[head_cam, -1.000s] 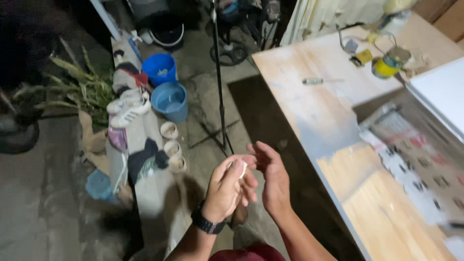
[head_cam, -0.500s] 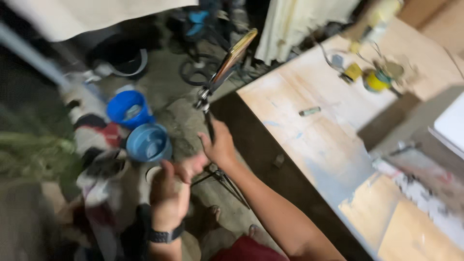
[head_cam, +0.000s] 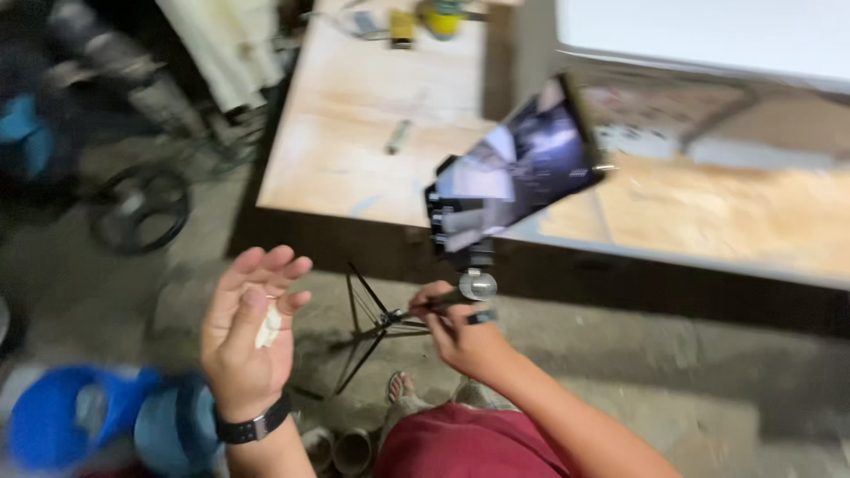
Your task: The person applies masking tape to the edges of a rectangular panel, pressing it down and peeling it back to create a border.
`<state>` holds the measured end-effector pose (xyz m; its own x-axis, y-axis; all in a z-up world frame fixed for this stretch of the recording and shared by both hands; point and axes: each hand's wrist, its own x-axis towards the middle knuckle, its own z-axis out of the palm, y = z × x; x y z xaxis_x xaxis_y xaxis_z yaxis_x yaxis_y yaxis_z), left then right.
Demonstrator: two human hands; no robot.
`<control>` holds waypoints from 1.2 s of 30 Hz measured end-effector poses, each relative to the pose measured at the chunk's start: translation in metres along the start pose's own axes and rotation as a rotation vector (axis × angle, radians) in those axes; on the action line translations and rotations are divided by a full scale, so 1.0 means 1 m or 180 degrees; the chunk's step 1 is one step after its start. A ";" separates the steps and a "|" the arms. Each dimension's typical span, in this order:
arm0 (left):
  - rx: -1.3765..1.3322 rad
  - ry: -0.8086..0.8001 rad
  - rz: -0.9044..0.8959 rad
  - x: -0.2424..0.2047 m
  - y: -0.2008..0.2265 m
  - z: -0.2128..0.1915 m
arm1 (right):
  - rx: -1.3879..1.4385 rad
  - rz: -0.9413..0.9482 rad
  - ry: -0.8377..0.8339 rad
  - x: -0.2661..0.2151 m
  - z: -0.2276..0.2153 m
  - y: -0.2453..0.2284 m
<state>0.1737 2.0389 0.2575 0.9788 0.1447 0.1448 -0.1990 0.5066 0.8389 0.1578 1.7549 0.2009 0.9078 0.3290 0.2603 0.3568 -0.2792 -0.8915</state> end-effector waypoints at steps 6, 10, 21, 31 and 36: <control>-0.0062 -0.0833 -0.0771 0.024 -0.042 0.071 | -0.0441 0.0766 0.0879 -0.068 -0.084 -0.030; -0.0101 -0.1368 -0.0996 0.022 -0.071 0.130 | -0.0511 0.1008 0.1475 -0.118 -0.138 -0.023; -0.0286 -0.2151 -0.1630 -0.066 -0.184 0.292 | -0.1041 0.1427 0.2007 -0.261 -0.303 0.018; -0.0093 -0.2715 -0.1925 -0.124 -0.248 0.395 | -0.0383 0.1464 0.2628 -0.355 -0.385 0.077; -0.0002 -0.3029 -0.2002 -0.126 -0.282 0.445 | -0.0284 0.1668 0.2790 -0.367 -0.417 0.072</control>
<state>0.1281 1.4994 0.2364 0.5441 -0.8381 0.0382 0.3400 0.2619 0.9032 -0.0578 1.2377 0.1960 0.7836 -0.6186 0.0573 -0.1485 -0.2761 -0.9496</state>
